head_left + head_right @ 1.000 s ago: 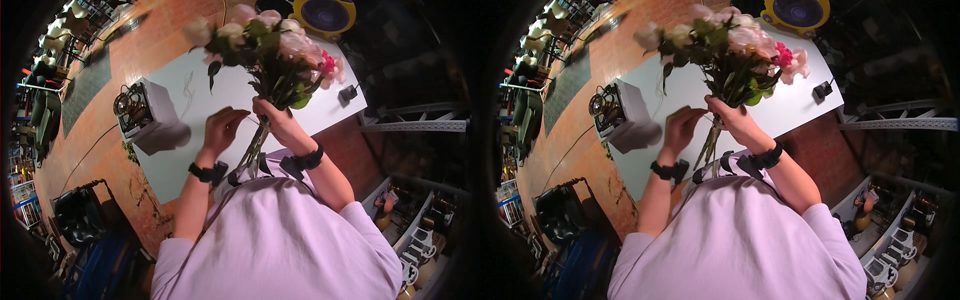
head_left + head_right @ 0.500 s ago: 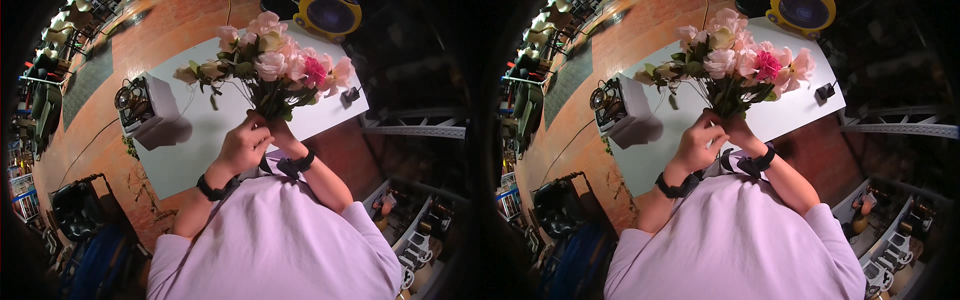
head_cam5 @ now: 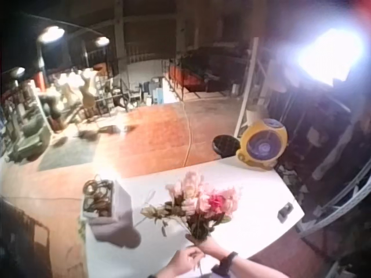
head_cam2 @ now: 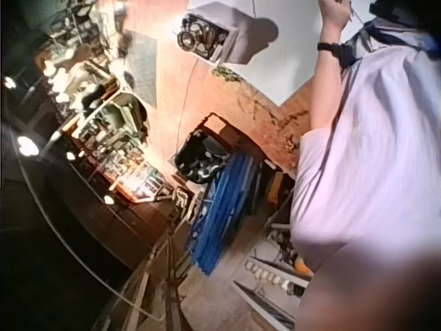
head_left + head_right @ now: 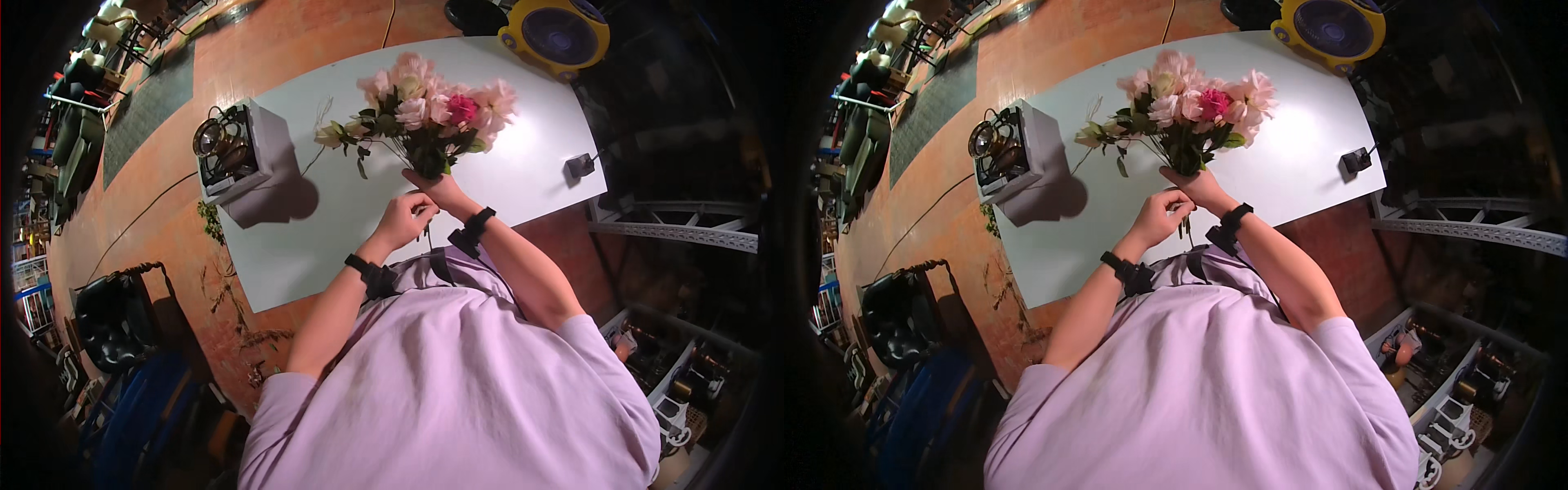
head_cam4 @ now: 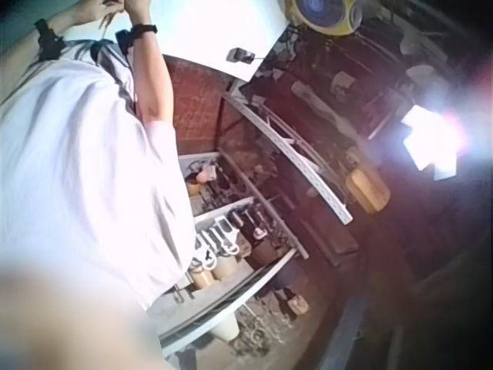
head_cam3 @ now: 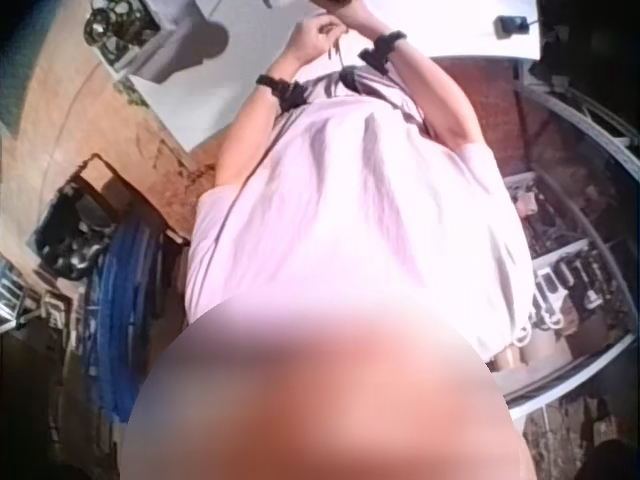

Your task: The recorder picks up several flowers from the floor, assembles them into a bouquet, and ties them together with twine on a table.

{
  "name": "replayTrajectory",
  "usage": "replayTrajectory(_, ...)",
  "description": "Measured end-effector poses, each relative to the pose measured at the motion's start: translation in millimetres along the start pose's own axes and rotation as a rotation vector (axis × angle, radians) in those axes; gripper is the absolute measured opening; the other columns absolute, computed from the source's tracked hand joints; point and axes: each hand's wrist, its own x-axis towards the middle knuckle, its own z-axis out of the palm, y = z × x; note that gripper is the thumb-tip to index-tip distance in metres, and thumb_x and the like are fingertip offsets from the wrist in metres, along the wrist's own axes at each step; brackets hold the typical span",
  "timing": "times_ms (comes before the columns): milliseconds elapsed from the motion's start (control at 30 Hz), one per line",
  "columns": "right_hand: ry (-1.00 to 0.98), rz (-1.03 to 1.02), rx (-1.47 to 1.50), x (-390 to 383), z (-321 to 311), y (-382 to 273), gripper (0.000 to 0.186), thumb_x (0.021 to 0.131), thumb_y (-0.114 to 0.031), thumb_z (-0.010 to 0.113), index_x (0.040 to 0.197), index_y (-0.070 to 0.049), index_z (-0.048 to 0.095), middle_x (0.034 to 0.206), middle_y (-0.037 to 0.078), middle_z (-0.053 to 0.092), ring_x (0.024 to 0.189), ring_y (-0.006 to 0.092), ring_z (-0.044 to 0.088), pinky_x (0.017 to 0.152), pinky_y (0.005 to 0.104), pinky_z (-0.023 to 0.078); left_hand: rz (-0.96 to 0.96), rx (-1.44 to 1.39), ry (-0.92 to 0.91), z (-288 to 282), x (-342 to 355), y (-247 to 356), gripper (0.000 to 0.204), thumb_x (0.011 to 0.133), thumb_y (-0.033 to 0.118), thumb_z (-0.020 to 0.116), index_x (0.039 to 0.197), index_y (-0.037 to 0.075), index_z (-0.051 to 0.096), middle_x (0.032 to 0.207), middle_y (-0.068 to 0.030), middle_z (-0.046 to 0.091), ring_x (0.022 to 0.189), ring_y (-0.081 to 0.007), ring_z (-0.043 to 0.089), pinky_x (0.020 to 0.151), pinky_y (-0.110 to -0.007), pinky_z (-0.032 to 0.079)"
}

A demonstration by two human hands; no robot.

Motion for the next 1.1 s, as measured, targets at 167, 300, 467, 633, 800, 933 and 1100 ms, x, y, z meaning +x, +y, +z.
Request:
replayTrajectory(167,-0.012,0.104,-0.001,8.6,6.3,76.7,0.040,0.088,-0.033,0.073,0.111,-0.002,0.063,0.098,0.008,0.067,0.085,0.0174,0.058,0.079,0.0349,0.050,-0.104,-0.110,-0.050,22.7,-3.6,-60.0,0.022,0.084,0.016,0.071,0.096,-0.002,0.068,0.089,-0.0122,0.066,0.077,-0.0179,0.062,0.071,-0.032,0.050)
replayTrajectory(300,-0.062,-0.008,-0.071,1.3,14.1,95.2,0.039,0.090,-0.034,0.072,0.110,-0.001,0.063,0.093,0.002,0.066,0.078,0.0111,0.055,0.065,0.0295,0.049,-0.168,-0.067,-0.194,22.7,-10.8,-72.3,0.024,0.084,0.009,0.064,0.104,-0.004,0.066,0.100,-0.0116,0.066,0.084,-0.0188,0.063,0.078,-0.032,0.050)
replayTrajectory(467,-0.166,0.323,-0.061,-2.2,12.1,76.5,0.042,0.089,-0.043,0.073,0.099,-0.003,0.065,0.083,0.001,0.064,0.069,0.0114,0.054,0.055,0.0292,0.047,-0.239,-0.017,-0.230,23.5,-10.6,-84.1,0.032,0.076,0.002,0.054,0.105,-0.005,0.064,0.100,-0.0149,0.063,0.094,-0.0236,0.063,0.084,-0.033,0.049)
replayTrajectory(633,-0.150,0.224,-0.072,3.5,5.2,109.2,0.040,0.089,-0.045,0.072,0.094,-0.006,0.065,0.079,0.000,0.061,0.067,0.0097,0.052,0.056,0.0292,0.046,-0.178,-0.066,-0.212,34.6,-3.5,-95.1,0.028,0.078,0.007,0.053,0.102,-0.006,0.063,0.092,-0.0159,0.064,0.088,-0.0232,0.061,0.081,-0.035,0.049)
replayTrajectory(800,-0.136,0.426,-0.140,-3.5,-7.2,108.8,0.067,0.090,-0.067,0.054,0.096,-0.002,0.064,0.085,0.004,0.061,0.072,0.0178,0.054,0.067,0.0344,0.047,-0.354,-0.071,-0.195,35.9,3.4,-104.4,0.034,0.087,0.025,0.054,0.096,-0.007,0.064,0.082,-0.0148,0.066,0.078,-0.0227,0.059,0.073,-0.036,0.047)
replayTrajectory(933,-0.188,0.486,-0.448,-13.2,-23.2,90.4,0.093,0.087,-0.082,0.034,0.090,0.004,0.070,0.087,0.017,0.069,0.084,0.0327,0.064,0.081,0.0414,0.048,-0.438,-0.072,-0.174,44.5,4.0,-124.8,0.039,0.088,0.030,0.055,0.094,-0.007,0.067,0.083,-0.0161,0.068,0.080,-0.0209,0.061,0.073,-0.036,0.047)
replayTrajectory(1100,-0.291,0.562,-0.517,-24.9,-53.8,91.6,0.091,0.089,-0.079,0.031,0.080,0.000,0.076,0.084,0.024,0.070,0.090,0.0361,0.068,0.086,0.0406,0.048,-0.374,-0.192,-0.204,49.3,7.3,-133.3,0.039,0.092,0.029,0.052,0.099,-0.005,0.068,0.091,-0.0122,0.071,0.083,-0.0195,0.062,0.077,-0.031,0.047)
